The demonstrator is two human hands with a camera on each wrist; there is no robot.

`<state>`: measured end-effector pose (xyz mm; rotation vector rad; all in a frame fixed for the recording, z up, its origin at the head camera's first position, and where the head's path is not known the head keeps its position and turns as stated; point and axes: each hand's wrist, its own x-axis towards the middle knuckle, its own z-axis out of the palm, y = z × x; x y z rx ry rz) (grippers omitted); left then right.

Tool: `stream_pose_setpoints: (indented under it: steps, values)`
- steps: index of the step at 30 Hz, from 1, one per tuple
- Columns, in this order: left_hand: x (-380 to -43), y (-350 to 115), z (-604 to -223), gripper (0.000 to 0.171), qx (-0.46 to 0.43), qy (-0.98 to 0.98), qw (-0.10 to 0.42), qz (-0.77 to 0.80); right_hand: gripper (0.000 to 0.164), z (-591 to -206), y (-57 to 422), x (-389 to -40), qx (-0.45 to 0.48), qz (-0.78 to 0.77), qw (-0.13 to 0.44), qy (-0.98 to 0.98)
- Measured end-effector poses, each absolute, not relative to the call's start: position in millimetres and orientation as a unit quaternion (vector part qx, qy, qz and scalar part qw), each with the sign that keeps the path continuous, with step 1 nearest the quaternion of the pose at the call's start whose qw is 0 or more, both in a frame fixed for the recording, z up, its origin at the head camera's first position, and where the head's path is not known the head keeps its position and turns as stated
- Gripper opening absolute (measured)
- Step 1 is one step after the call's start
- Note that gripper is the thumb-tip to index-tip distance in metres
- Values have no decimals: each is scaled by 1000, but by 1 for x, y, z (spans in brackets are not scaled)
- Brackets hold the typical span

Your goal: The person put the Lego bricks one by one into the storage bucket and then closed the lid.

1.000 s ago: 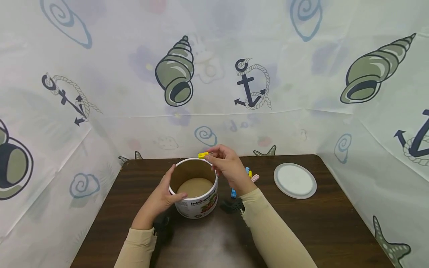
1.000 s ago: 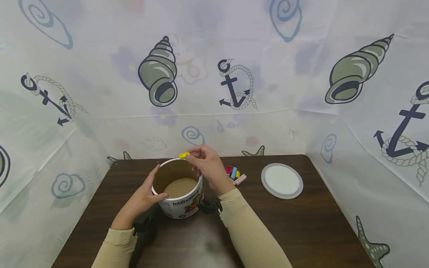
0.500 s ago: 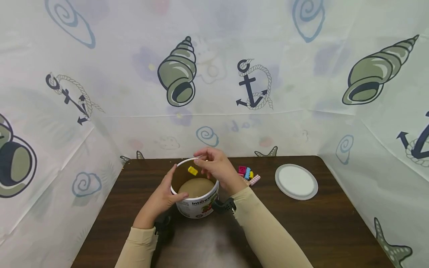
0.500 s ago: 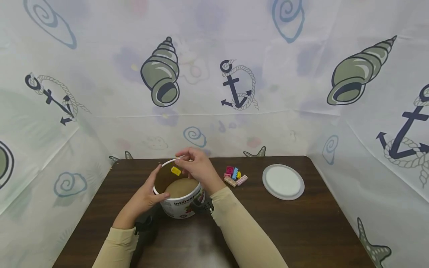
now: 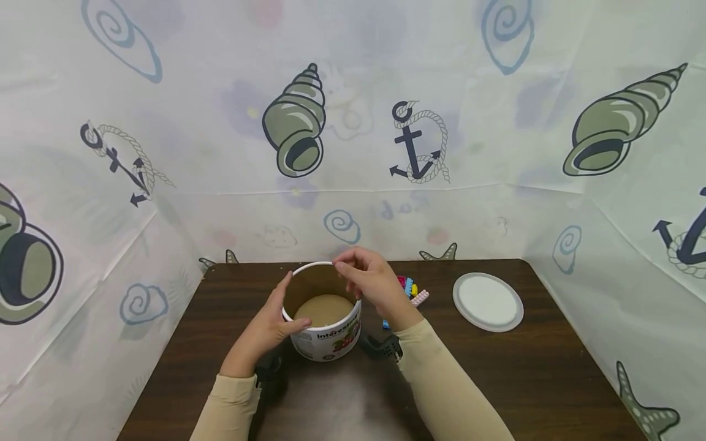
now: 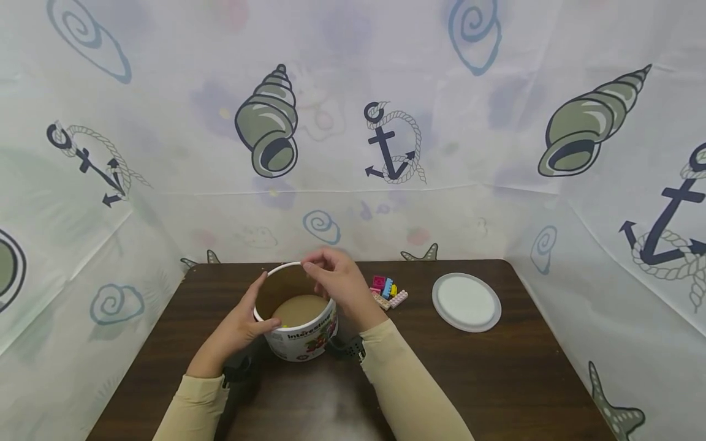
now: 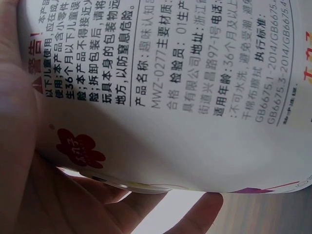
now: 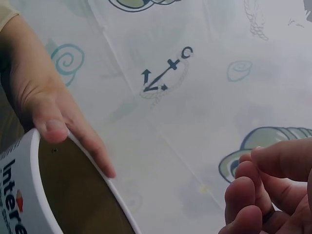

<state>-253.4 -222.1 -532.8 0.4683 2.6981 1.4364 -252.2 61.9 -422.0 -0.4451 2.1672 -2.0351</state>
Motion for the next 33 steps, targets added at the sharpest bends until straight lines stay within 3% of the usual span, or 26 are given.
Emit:
stream_pose_setpoints:
  steps: [13,21,25,30,33]
  values:
    - [-253,-226,-526,128,148,875,25,460,19,-452,114,-239,-121,-679,17,724]
    - [-255,-225,-526,128,145,875,28,462,35,-507,171,-249,-41,-661,5,749]
    - [-255,-226,-527,128,142,876,25,460,35,-533,195,-261,12,-653,1,757]
    - [-255,-224,-531,128,142,873,31,465,33,-569,214,-271,82,-638,24,765]
    - [-253,-222,-531,128,141,876,36,461,42,-592,220,-272,97,-642,45,760]
